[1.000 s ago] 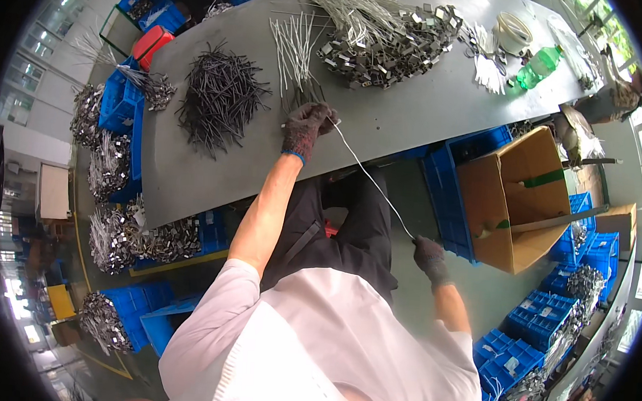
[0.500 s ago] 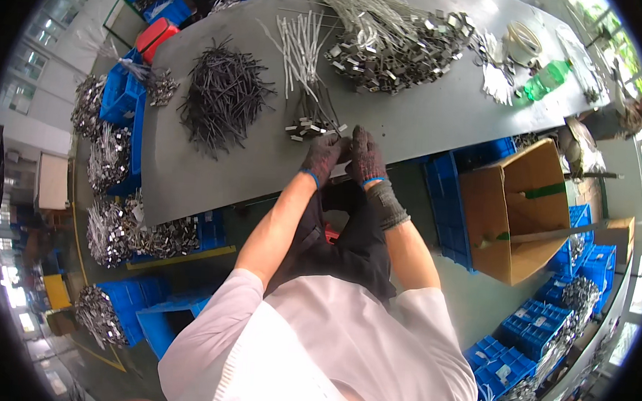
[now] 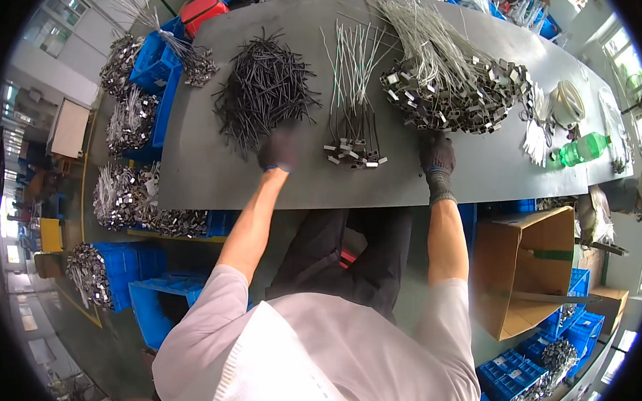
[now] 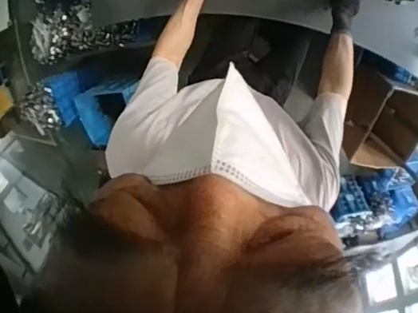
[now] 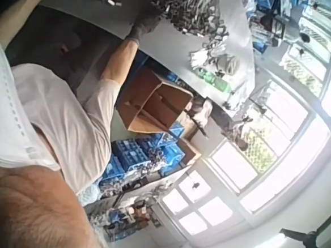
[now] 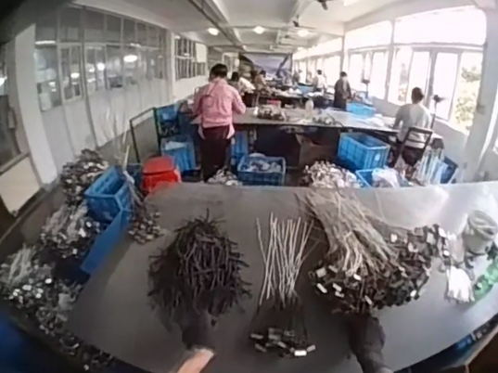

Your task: Manually sorting and organizing electronic cable harnesses with connectors on a workbench.

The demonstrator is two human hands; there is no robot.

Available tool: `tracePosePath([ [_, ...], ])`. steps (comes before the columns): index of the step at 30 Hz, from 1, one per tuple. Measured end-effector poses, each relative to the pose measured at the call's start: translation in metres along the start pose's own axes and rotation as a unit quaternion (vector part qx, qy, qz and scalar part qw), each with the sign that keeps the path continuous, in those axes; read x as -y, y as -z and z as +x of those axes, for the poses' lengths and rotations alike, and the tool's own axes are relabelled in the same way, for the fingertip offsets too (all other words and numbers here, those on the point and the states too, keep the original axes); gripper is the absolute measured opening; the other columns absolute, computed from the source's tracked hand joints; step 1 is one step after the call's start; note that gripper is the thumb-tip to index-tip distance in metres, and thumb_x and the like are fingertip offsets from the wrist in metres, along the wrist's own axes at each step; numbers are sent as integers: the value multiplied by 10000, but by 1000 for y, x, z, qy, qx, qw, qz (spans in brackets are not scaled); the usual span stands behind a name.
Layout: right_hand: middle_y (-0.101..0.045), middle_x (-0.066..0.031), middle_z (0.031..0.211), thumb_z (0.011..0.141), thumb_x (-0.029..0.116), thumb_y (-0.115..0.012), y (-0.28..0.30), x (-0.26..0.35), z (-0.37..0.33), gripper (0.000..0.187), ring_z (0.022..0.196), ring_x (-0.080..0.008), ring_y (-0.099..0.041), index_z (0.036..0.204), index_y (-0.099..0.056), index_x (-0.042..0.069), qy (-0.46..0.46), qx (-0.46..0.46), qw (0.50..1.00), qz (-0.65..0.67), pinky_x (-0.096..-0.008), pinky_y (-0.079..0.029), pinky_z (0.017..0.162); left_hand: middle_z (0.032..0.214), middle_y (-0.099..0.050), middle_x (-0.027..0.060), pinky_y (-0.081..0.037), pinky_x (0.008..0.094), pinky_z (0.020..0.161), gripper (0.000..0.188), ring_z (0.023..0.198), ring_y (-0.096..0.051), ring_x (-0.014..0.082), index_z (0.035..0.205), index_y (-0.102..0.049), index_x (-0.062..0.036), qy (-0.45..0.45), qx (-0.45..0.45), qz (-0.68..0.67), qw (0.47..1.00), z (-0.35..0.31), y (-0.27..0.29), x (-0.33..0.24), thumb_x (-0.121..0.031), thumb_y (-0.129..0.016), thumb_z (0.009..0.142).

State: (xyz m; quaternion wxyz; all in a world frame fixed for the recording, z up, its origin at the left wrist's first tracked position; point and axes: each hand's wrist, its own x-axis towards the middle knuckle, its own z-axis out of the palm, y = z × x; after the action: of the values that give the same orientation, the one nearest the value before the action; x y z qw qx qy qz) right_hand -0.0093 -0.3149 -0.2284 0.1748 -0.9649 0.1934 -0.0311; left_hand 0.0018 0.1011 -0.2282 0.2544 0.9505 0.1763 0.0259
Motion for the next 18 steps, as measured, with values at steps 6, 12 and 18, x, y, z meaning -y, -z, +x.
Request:
tracePosePath([
  [6, -660, -268, 1054, 902, 434, -623, -19, -21, 14, 418, 999, -457, -650, 1107, -630, 70, -81, -9, 996, 32, -547, -524, 850, 1159, -699, 219, -553, 546, 878, 425, 1069, -683, 415, 1094, -710, -67, 92, 75, 102, 988, 22, -2, 33, -425, -586, 901],
  [12, -667, -232, 1090, 889, 473, -626, -38, -17, 14, 468, 1048, -466, -640, 1129, -653, 71, -162, -255, 949, 90, -544, -528, 862, 1132, -683, 285, -542, 530, 902, 440, 1068, -668, 452, 1071, -727, -9, 119, 70, 52, 989, 34, -10, 57, -383, -633, 860],
  [18, -701, -259, 891, 881, 487, -649, -40, -47, 54, 508, 975, -502, -642, 1125, -668, 43, -73, -40, 995, 47, -541, -523, 830, 1054, -702, 285, -545, 530, 877, 404, 1020, -675, 476, 1030, -713, 43, 52, 82, 91, 991, 27, -4, 58, -316, -667, 848],
])
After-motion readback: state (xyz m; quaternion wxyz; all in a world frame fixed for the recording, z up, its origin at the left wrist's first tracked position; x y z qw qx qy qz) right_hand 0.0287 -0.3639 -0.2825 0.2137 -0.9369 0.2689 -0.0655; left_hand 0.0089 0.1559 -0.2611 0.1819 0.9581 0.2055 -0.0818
